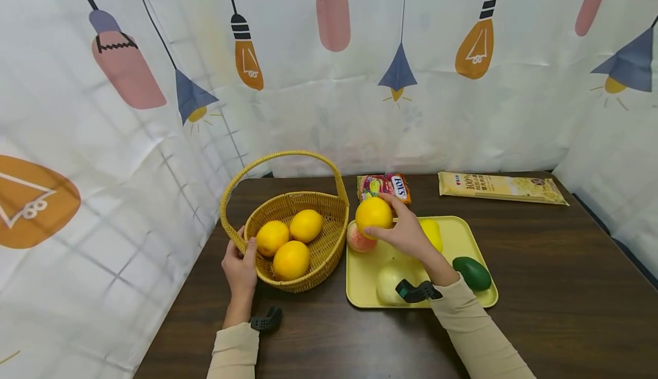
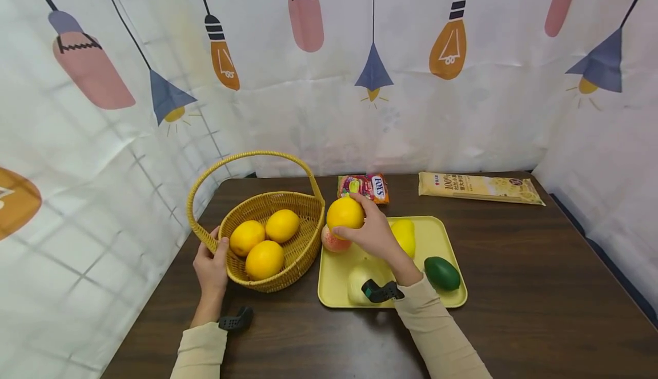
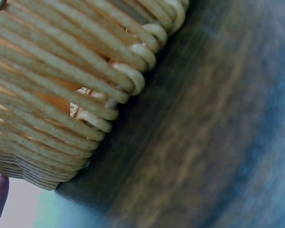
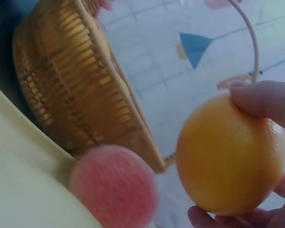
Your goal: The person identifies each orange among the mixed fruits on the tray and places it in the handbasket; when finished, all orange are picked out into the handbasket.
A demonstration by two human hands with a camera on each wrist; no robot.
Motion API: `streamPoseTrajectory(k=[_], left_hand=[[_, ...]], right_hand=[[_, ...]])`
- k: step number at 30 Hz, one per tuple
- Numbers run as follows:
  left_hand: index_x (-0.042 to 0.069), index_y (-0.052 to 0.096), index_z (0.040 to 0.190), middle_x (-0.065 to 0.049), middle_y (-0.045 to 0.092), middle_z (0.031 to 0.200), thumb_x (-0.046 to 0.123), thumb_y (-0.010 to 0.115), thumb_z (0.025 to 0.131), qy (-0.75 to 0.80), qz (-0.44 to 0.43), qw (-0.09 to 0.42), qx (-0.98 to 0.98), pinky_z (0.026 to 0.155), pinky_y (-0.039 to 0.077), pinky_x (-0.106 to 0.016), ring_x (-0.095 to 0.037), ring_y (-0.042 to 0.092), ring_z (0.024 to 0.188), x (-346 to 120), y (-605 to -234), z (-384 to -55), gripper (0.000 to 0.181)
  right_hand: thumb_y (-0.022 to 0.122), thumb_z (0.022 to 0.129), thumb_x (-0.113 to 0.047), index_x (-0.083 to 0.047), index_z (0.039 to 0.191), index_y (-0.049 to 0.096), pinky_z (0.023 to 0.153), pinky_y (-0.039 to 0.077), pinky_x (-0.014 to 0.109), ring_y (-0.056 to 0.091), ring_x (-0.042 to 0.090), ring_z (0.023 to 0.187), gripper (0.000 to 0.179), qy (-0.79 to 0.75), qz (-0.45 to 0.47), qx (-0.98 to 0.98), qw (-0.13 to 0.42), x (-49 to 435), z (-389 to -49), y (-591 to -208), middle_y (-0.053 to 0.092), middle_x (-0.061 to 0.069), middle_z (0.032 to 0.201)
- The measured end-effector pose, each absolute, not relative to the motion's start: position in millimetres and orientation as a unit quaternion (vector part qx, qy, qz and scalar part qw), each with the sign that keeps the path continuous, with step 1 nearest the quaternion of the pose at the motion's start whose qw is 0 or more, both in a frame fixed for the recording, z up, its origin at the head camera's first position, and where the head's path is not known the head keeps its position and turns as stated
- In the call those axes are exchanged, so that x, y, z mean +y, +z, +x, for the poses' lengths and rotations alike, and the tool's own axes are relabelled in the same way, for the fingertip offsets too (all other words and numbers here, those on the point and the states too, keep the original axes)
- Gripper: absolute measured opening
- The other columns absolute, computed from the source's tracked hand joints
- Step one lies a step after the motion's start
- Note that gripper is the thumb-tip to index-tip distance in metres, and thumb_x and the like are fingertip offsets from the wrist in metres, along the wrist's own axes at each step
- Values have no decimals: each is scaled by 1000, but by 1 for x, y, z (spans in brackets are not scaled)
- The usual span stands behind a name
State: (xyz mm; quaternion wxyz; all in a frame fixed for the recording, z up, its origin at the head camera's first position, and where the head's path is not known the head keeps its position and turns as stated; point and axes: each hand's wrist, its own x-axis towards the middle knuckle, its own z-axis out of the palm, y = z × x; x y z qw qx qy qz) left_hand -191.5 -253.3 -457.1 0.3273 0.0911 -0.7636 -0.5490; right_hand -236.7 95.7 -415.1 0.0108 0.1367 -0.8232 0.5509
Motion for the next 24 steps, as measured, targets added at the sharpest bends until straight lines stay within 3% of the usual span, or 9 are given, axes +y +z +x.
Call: streamPoseTrajectory(k=[14, 20, 24], left_hand=[[-1, 61, 131, -26, 67, 110, 13, 64, 94, -544, 87, 336, -764, 61, 44, -9, 5, 55, 71, -253, -456, -190, 39], [-1, 60, 132, -6, 65, 93, 15, 63, 95, -537, 92, 339, -767, 69, 44, -8, 3, 55, 78, -253, -456, -190, 40], [0, 60, 132, -16, 68, 100, 15, 63, 95, -540, 93, 334, -767, 65, 45, -9, 5, 55, 75, -253, -456, -189, 40]], right_hand=[[82, 78, -37, -19, 148, 41, 84, 53, 40, 55, 26, 109, 83, 584, 187, -790, 16, 33, -228, -429, 45, 6, 140], [83, 77, -37, -21, 147, 43, 82, 53, 41, 56, 24, 108, 82, 582, 183, -792, 24, 14, -232, -431, 44, 5, 141], [82, 76, -40, -19, 146, 43, 83, 52, 41, 55, 23, 108, 83, 552, 183, -813, 31, 4, -234, -431, 45, 5, 141]])
